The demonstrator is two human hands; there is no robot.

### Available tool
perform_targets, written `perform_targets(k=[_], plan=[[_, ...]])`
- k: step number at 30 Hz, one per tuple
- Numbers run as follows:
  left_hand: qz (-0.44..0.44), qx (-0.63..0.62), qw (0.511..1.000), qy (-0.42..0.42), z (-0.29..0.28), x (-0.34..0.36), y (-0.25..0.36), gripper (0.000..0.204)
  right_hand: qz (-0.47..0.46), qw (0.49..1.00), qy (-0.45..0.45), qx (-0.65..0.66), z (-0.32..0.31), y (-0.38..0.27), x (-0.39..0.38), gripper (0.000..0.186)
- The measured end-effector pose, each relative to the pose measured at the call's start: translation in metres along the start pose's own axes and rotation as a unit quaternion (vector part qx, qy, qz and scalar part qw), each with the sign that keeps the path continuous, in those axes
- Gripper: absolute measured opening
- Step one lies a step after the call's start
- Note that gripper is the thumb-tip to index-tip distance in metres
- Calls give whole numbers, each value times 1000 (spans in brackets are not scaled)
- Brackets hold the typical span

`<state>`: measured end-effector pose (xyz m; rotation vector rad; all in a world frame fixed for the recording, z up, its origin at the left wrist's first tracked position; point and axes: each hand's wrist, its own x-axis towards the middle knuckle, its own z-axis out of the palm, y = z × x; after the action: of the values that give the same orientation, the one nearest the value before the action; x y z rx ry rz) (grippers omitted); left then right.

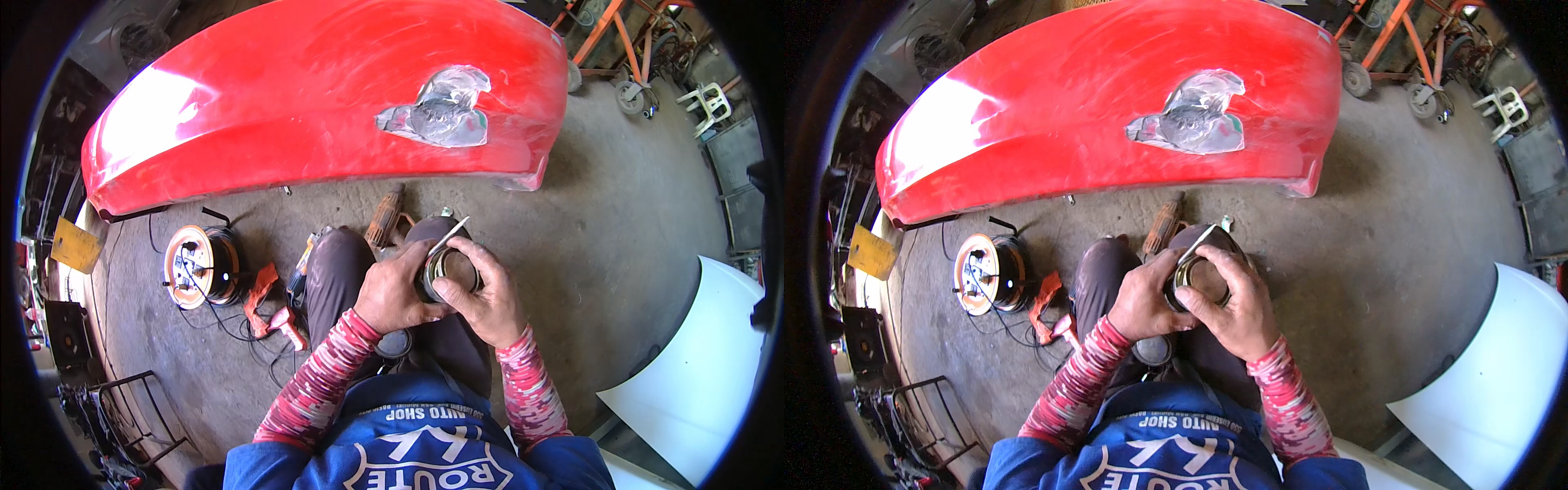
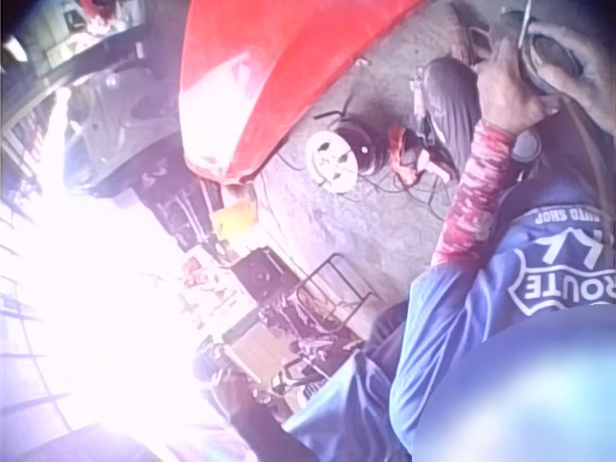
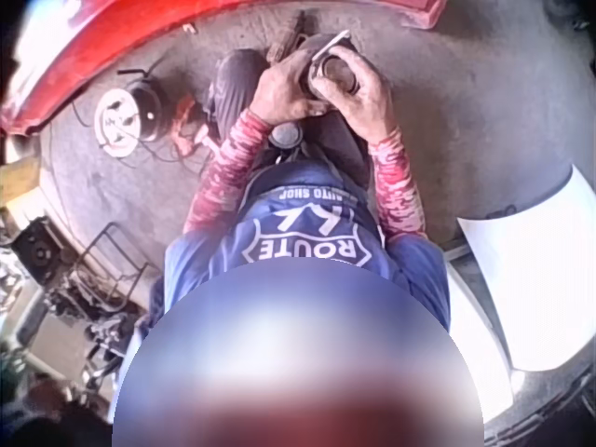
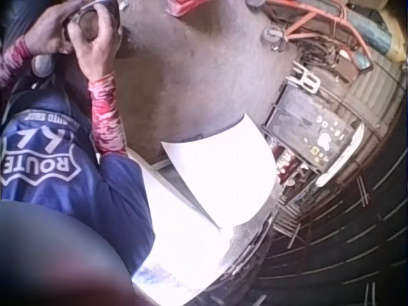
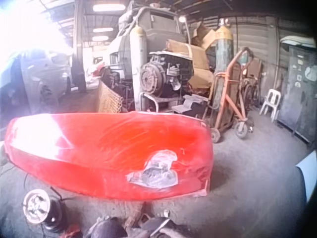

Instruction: The person is repairing a red car bumper by applying filler to a damaged area, grinding it smooth, and then applying more filler. The person uses a putty knife, angle grinder, and filler can.

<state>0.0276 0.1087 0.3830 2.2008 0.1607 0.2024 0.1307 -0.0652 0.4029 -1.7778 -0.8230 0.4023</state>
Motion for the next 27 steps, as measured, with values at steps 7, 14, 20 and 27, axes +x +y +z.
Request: perform_targets(k=[7,14,20,27], plan=[[16,-29,999,0,3,-1,-7,92,62,982,-17,176,-8,-1,-5,46],[-23,-119,993,2,8,-9,-18,99,147,853,29,500,-18,12,-6,65],[3,-94,996,8,7,-10,-18,99,147,731,38,666,-15,30,-14,70],[55,-70,995,48,3,-10,-8,97,146,679,54,717,-25,47,-18,68]])
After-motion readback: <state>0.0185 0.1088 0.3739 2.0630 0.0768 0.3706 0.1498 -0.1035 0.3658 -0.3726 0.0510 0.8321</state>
